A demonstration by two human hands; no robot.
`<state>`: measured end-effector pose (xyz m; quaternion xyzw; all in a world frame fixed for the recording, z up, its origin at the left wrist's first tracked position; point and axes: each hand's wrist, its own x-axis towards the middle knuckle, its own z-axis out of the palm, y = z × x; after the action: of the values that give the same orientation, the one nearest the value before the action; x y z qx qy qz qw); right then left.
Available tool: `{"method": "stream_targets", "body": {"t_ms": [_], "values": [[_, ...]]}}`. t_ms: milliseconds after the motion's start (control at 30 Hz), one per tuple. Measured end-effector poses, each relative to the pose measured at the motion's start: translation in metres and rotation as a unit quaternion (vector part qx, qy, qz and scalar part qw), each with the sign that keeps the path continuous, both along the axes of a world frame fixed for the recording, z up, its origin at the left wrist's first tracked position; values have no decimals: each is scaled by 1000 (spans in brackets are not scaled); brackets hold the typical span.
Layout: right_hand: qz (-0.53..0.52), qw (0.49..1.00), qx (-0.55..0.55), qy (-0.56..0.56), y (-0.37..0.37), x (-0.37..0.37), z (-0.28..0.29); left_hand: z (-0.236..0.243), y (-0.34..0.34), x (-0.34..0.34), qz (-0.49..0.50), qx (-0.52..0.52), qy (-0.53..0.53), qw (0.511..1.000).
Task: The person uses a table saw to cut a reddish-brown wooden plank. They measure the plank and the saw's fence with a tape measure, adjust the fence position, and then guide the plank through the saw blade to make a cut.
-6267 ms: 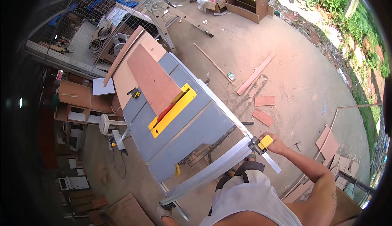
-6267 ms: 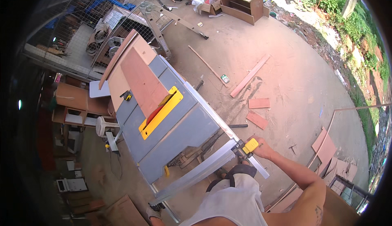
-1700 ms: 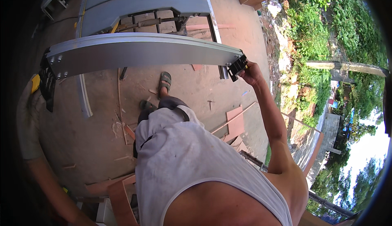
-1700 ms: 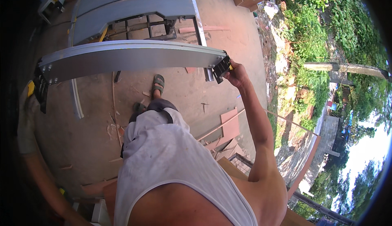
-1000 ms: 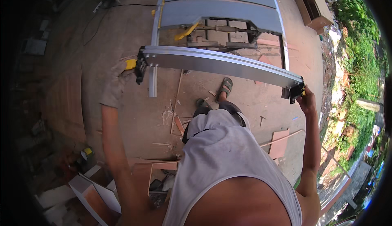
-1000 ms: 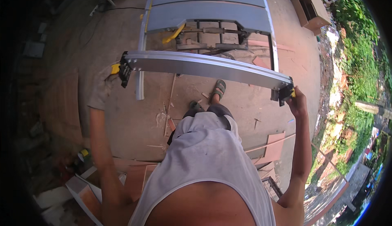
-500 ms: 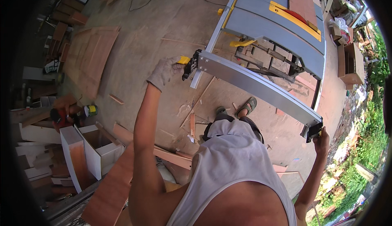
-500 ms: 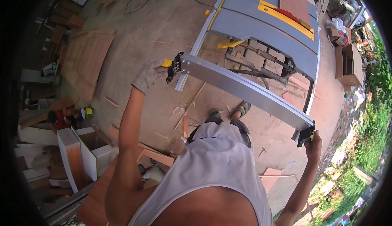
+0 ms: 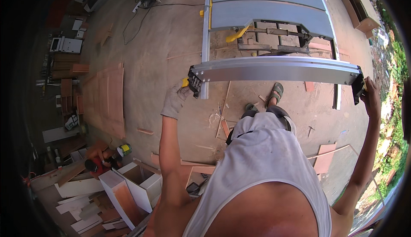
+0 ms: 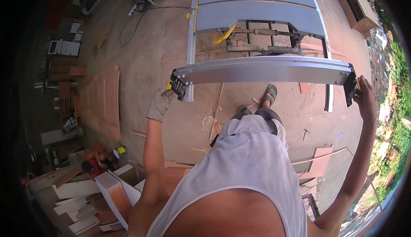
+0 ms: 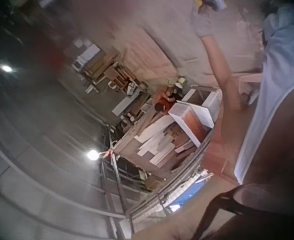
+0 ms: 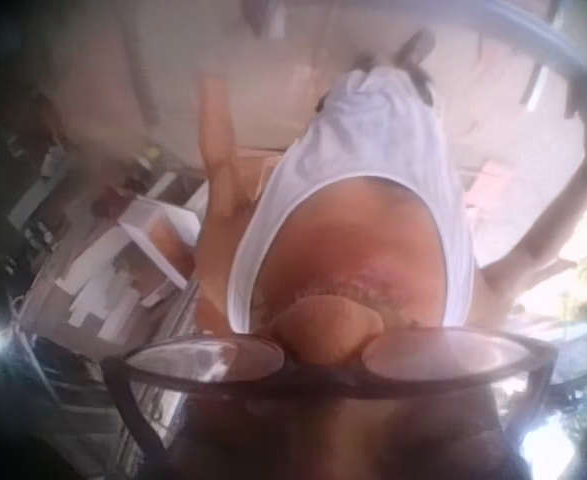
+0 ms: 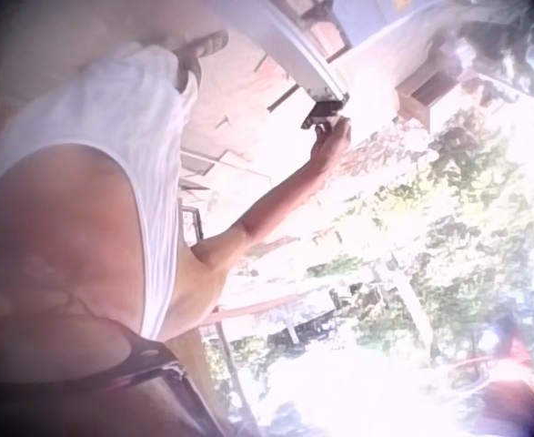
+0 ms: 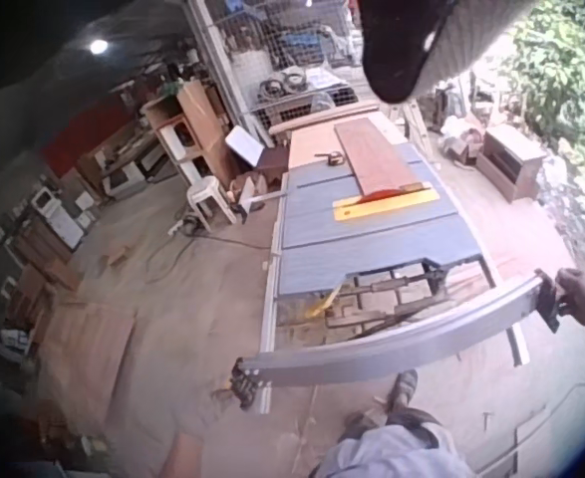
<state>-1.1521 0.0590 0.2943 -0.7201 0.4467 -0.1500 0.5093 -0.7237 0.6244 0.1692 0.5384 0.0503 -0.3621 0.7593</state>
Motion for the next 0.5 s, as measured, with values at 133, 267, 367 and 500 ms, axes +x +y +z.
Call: {"method": "stream_targets", "body": {"t_ms": [133,267,367,500], "values": [[-18,998,50,-44,8,-19,-30,-15,10,-2,-4,-27,-4,1000],[-53,986,150,-52,28,-42,-44,-6,10,-11,-6,-8,-11,1000],[-137,965,190,-117,42,-53,-57,-2,11,-19,-18,-26,-25,999],[-71,963,204,-163,37,-76,-83,-1,14,-21,-35,-24,-54,998]]}}
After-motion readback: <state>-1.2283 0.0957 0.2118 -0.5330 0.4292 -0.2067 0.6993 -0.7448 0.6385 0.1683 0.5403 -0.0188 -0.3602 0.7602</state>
